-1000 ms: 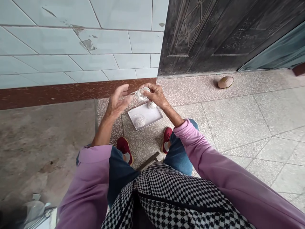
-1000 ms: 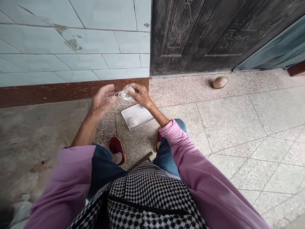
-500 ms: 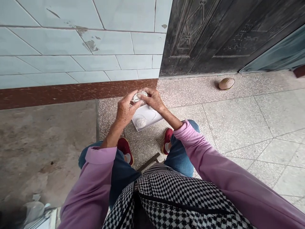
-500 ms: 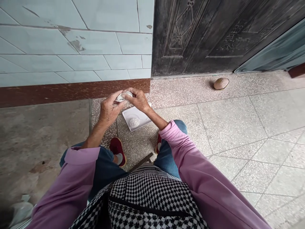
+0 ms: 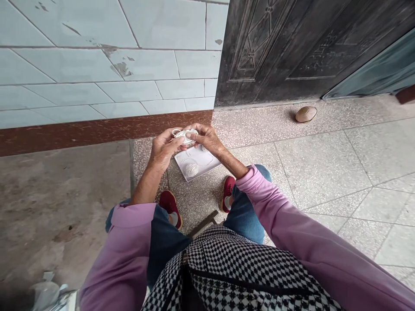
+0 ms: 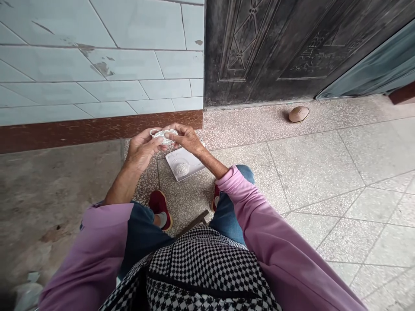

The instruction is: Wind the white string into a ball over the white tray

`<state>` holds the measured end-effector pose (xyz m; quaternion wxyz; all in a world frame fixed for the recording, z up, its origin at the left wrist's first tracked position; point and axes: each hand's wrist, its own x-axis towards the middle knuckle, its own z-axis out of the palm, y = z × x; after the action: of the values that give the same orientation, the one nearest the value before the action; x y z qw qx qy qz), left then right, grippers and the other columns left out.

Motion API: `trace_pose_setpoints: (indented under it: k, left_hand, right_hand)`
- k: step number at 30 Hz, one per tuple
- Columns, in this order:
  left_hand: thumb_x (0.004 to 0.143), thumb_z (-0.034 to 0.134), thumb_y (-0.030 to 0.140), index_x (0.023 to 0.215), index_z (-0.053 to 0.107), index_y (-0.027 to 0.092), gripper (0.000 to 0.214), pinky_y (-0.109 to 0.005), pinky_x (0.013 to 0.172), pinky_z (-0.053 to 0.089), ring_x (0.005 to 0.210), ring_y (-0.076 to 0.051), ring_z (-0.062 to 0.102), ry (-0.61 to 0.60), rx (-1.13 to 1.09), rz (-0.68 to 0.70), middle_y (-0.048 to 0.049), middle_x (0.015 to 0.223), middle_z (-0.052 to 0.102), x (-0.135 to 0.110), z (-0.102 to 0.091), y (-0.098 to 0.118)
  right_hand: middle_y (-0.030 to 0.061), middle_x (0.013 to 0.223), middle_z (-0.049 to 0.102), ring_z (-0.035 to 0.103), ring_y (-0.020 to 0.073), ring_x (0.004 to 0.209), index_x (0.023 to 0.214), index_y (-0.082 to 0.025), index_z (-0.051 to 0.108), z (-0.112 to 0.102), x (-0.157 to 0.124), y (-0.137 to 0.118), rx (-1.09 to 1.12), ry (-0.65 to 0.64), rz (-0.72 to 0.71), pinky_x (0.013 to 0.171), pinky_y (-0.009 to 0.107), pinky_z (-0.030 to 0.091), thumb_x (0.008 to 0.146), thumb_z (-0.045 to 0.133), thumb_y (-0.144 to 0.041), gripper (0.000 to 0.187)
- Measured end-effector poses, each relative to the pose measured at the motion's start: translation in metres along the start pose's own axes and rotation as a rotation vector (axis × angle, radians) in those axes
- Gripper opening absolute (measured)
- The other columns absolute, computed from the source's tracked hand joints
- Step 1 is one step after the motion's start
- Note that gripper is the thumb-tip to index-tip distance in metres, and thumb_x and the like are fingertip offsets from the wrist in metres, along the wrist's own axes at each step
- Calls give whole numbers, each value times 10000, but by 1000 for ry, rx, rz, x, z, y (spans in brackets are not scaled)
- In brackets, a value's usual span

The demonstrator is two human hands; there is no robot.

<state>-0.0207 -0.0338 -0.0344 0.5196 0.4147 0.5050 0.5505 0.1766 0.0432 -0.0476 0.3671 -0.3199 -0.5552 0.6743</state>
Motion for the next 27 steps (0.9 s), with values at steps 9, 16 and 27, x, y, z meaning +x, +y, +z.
trace_pose_setpoints:
  k: [9,16,27]
  left_hand:
    - [716,1181,587,1019,769,219,630,-369,753,740,902,-251,802,36,14,-32,-87,1035,806,5,-3,-2]
    - [737,1186,553,963,727,219,611,-338,738,740,843,-211,796,89,-65,-26,-102,1058,853,10,-13,0]
    - [611,1176,493,933,759,232,588,-257,631,680,844,-213,807,200,5,-40,-79,1052,887,12,-29,10]
  right_hand:
    - [78,1238,908,757,167,935,1221,-180,825,1,-6,-12,-29,-14,76,671,233,616,1033,1119,-522,488]
    - [141,1591,906,841,252,1426,1437,-204,831,-5,-3,-4,64,78,88,976,300,738,1214,837,-324,253]
    - [-60,752,551,451,137,736,1069,-171,786,15,-14,11,-212,-204,132,710,306,389,1344,778,-432,379]
